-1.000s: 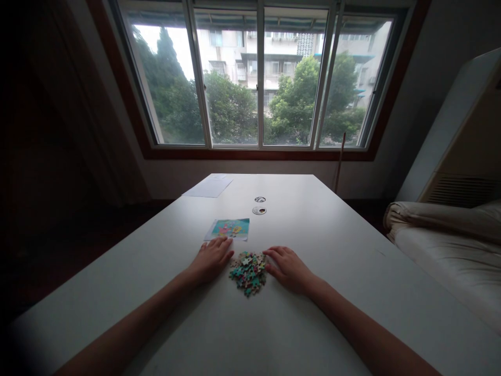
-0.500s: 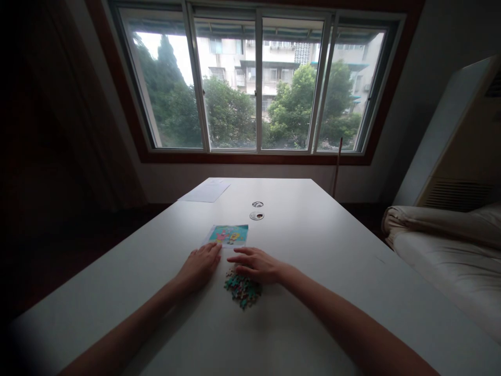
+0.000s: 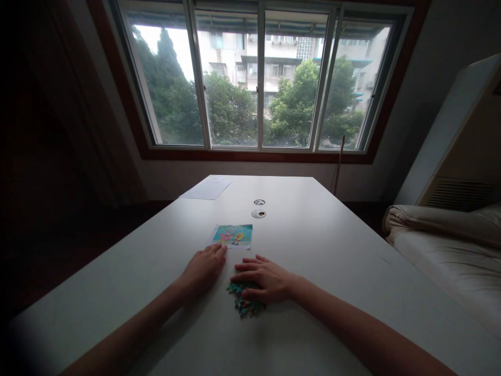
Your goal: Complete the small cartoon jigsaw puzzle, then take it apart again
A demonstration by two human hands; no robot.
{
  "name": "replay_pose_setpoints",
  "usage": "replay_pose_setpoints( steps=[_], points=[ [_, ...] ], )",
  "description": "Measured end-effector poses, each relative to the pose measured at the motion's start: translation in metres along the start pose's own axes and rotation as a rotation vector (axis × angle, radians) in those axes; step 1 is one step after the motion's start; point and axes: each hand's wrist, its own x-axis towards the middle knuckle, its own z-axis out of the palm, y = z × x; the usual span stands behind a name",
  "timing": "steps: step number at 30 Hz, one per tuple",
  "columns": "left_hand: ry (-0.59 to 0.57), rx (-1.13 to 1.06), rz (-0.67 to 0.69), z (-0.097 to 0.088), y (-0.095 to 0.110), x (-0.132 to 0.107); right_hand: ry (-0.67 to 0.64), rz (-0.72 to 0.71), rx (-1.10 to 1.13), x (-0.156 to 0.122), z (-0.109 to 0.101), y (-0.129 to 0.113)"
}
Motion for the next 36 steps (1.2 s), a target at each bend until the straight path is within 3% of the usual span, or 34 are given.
replay_pose_setpoints(
  steps=[3,9,24,31,36],
  points=[
    [-0.009,0.001,0.008,-0.003,0.004,-0.001,0.043,0.022,0.077,-0.003,-0.001,0.002],
    [-0.032,-0.013,-0.038,-0.006,0.006,-0.001,0.277,0.063,0.186,-0.009,0.000,0.014],
    [-0.073,-0.092,-0.151,0.017,-0.004,0.017,0.270,0.080,0.063,-0.007,0.004,0.011],
    [-0.064,-0.105,-0.138,0.019,-0.006,0.017,0.343,0.091,0.097,-0.006,0.003,0.012],
    [-0.037,-0.106,-0.141,0.020,-0.005,0.016,0.354,0.180,0.178,-0.008,0.004,0.010]
  ],
)
